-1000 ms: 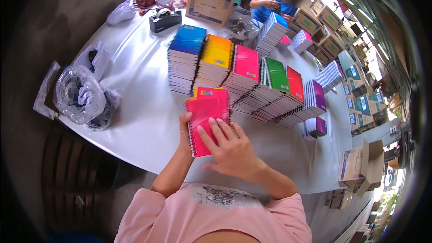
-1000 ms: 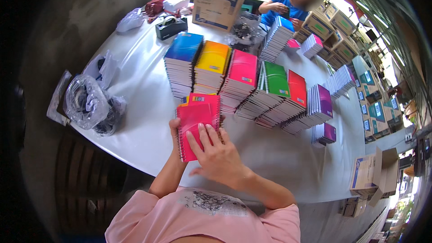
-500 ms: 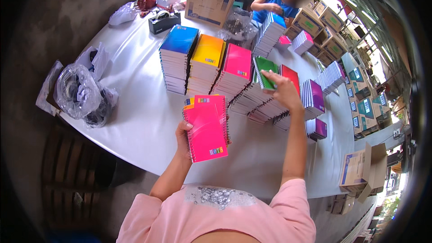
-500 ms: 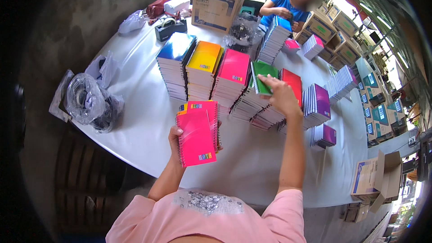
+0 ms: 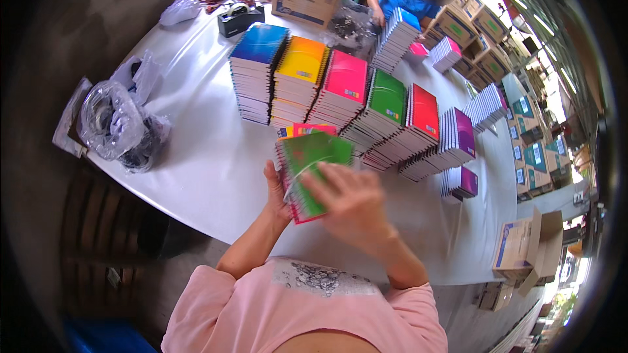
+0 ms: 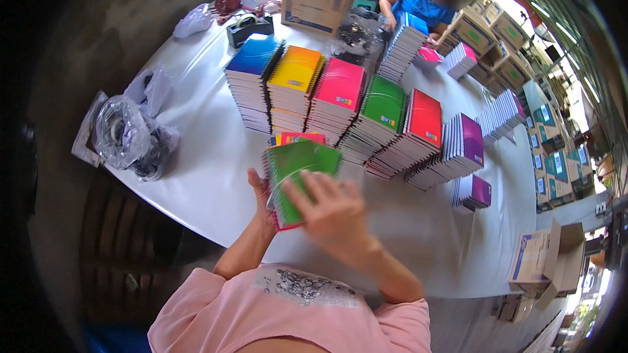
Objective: The person sorts and stacks colorful spiral-bound booklets by picking them up and placing them into organized piles on a table.
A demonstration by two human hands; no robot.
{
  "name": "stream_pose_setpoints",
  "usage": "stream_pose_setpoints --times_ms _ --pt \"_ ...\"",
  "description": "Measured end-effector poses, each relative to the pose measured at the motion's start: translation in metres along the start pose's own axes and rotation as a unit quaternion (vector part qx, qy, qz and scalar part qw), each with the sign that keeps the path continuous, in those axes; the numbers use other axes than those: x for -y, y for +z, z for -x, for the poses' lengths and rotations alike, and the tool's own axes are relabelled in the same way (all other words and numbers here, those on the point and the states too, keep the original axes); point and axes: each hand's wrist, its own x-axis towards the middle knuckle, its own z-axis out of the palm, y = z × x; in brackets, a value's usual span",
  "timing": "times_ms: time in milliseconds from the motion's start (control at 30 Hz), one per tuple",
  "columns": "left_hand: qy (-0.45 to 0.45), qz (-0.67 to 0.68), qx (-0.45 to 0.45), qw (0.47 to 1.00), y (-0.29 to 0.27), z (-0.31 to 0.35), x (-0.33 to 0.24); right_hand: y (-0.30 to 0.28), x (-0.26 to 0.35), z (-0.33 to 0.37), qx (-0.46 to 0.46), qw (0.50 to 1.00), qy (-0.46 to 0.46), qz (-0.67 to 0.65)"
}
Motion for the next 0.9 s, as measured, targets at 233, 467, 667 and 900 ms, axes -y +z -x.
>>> stream_pose_setpoints --times_ms 233,467,667,900 --pt "-0.115 -0.080 0.002 0.990 -0.002 0.001 0.006 -0.035 -0.115 -0.007 0.036 0.984 0.175 0.025" --pt "-0.081 -0.065 -0.035 0.994 -0.005 -0.012 0.014 0.005 -0.222 0.030 -0.012 0.964 0.266 0.014" --pt "-0.068 -0.035 -0.037 0.996 0.008 -0.009 0.017 -0.010 -0.223 0.024 0.003 0.961 0.263 -0.088" --pt "-0.096 -0.033 -0.002 0.995 0.009 -0.011 0.014 -0.031 -0.162 0.021 -0.255 0.948 0.183 0.042"
